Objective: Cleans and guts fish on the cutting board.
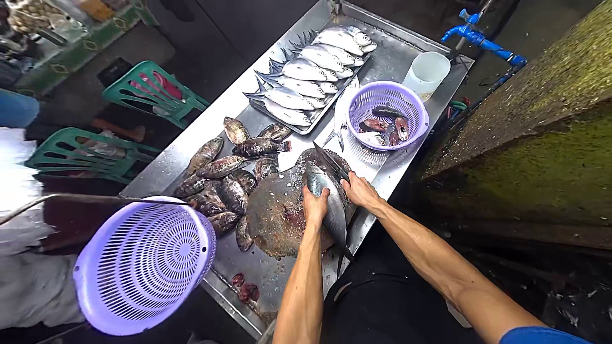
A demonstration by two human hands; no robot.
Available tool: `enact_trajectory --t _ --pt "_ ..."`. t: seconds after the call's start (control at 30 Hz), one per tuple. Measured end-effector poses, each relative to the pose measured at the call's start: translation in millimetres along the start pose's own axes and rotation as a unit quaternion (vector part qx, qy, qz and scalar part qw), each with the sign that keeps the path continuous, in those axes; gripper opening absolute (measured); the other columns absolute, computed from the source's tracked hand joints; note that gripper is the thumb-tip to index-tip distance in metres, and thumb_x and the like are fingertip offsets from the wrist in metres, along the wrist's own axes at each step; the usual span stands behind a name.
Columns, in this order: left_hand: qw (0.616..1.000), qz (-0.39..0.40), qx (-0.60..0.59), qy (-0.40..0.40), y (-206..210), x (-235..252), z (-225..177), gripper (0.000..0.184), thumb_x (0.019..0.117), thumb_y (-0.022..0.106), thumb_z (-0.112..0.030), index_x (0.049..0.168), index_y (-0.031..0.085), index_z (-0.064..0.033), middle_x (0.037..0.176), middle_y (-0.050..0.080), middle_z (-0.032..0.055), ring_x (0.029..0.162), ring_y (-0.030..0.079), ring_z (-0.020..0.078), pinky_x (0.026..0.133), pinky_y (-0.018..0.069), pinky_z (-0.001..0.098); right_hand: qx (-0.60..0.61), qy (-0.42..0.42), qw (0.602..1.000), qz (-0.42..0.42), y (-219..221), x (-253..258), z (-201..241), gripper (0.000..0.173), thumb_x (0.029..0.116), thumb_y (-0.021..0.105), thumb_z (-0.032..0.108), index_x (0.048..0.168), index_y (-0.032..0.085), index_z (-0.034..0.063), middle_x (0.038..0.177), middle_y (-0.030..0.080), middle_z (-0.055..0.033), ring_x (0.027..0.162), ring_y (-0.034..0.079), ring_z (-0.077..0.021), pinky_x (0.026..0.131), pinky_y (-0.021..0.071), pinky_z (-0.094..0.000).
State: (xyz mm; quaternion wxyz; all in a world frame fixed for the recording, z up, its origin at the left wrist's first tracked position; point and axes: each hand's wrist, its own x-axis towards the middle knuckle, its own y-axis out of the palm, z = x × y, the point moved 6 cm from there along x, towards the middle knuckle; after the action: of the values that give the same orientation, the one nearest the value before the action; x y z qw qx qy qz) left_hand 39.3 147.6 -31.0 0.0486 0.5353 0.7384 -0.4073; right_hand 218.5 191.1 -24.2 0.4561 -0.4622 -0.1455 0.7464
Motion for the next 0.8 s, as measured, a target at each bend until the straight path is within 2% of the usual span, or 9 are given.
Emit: enact_trajectory --t 0.03,0.1,0.17,0.27,0.4,0.57,0.7,0.8 --pt "0.999 -0.004 -0.046 0.003 -2.8 4.9 2.6 0.074 0.0927 0.074 -0.03 0.151 0.038 -0.003 0.129 0.063 0.0247 0.118 0.064 0.0349 0.1 0.0518 0.0553 0.035 0.002 0.999 -0.017 -2.3 -2.3 -2.1 0.051 0.1095 0.039 0.045 0.134 0.056 0.0036 0.113 0.07 -0.021 0.111 0.068 -0.0365 0.095 0.0532 -0.0558" --pt "0.991 -0.003 -0.137 -0.01 -9.1 14.7 2.7 0.066 0.0944 0.073 -0.024 0.147 0.041 -0.0002 0.125 0.063 0.0249 0.113 0.066 0.0329 0.097 0.0543 0.0528 0.097 -0.017 0.993 -0.063 -8.7 -15.7 -5.7 0.046 0.1088 0.042 0.043 0.126 0.057 0.0032 0.099 0.069 -0.0179 0.098 0.07 -0.0328 0.089 0.0545 -0.0519" --pt "0.979 0.004 -0.2 -0.037 -13.9 23.7 2.6 0.06 0.0977 0.07 -0.025 0.145 0.044 0.0002 0.124 0.065 0.0237 0.109 0.067 0.0309 0.094 0.056 0.0504 0.129 -0.068 0.984 -0.101 -9.1 -37.7 -11.5 0.045 0.1075 0.043 0.042 0.124 0.058 0.0028 0.09 0.068 -0.014 0.087 0.069 -0.0282 0.083 0.0557 -0.0482" --pt "0.966 0.005 -0.252 -0.058 -21.8 36.8 -4.5 0.05 0.1008 0.065 -0.028 0.141 0.049 -0.0022 0.119 0.067 0.021 0.103 0.069 0.028 0.089 0.0578 0.0475 0.137 -0.12 0.977 -0.11 -4.1 -69.1 -13.7 0.048 0.1064 0.043 0.042 0.124 0.059 0.0011 0.084 0.067 -0.0113 0.079 0.069 -0.0246 0.076 0.0566 -0.0454" --pt "0.966 0.005 -0.247 -0.071 -24.2 43.9 -12.8 0.05 0.0993 0.066 -0.032 0.137 0.052 -0.0027 0.117 0.068 0.0199 0.102 0.069 0.0279 0.087 0.0575 0.048 0.125 -0.127 0.98 -0.093 9.6 -87.6 -12.7 0.051 0.1069 0.041 0.045 0.123 0.06 0.0008 0.085 0.068 -0.0123 0.081 0.07 -0.0264 0.076 0.0568 -0.0464" --pt "0.971 0.004 -0.226 -0.083 -20.5 46.5 -11.1 0.056 0.096 0.07 -0.031 0.141 0.049 -0.0046 0.12 0.066 0.0206 0.104 0.068 0.0298 0.088 0.0568 0.05 0.095 -0.128 0.982 -0.097 17.8 -83.0 -9.6 0.053 0.1076 0.039 0.045 0.124 0.061 -0.001 0.091 0.07 -0.015 0.088 0.071 -0.0296 0.08 0.057 -0.048" --pt "0.976 0.015 -0.205 -0.079 -21.6 49.4 -11.3 0.058 0.0951 0.071 -0.03 0.142 0.048 -0.0054 0.122 0.066 0.0201 0.106 0.067 0.0298 0.089 0.0561 0.0505 0.041 -0.101 0.989 -0.099 27.7 -67.5 -18.7 0.057 0.1085 0.035 0.046 0.129 0.059 -0.0018 0.099 0.072 -0.0189 0.095 0.072 -0.0352 0.082 0.0574 -0.0523" --pt "0.992 -0.016 -0.116 -0.045 -21.0 50.3 -11.5 0.068 0.0939 0.071 -0.033 0.149 0.041 -0.0067 0.127 0.063 0.0237 0.115 0.064 0.0357 0.095 0.0524 0.0571 -0.021 -0.07 0.995 -0.068 35.4 -57.3 -15.2 0.059 0.1095 0.031 0.046 0.133 0.058 -0.0007 0.111 0.071 -0.0213 0.103 0.072 -0.038 0.085 0.0573 -0.0546"
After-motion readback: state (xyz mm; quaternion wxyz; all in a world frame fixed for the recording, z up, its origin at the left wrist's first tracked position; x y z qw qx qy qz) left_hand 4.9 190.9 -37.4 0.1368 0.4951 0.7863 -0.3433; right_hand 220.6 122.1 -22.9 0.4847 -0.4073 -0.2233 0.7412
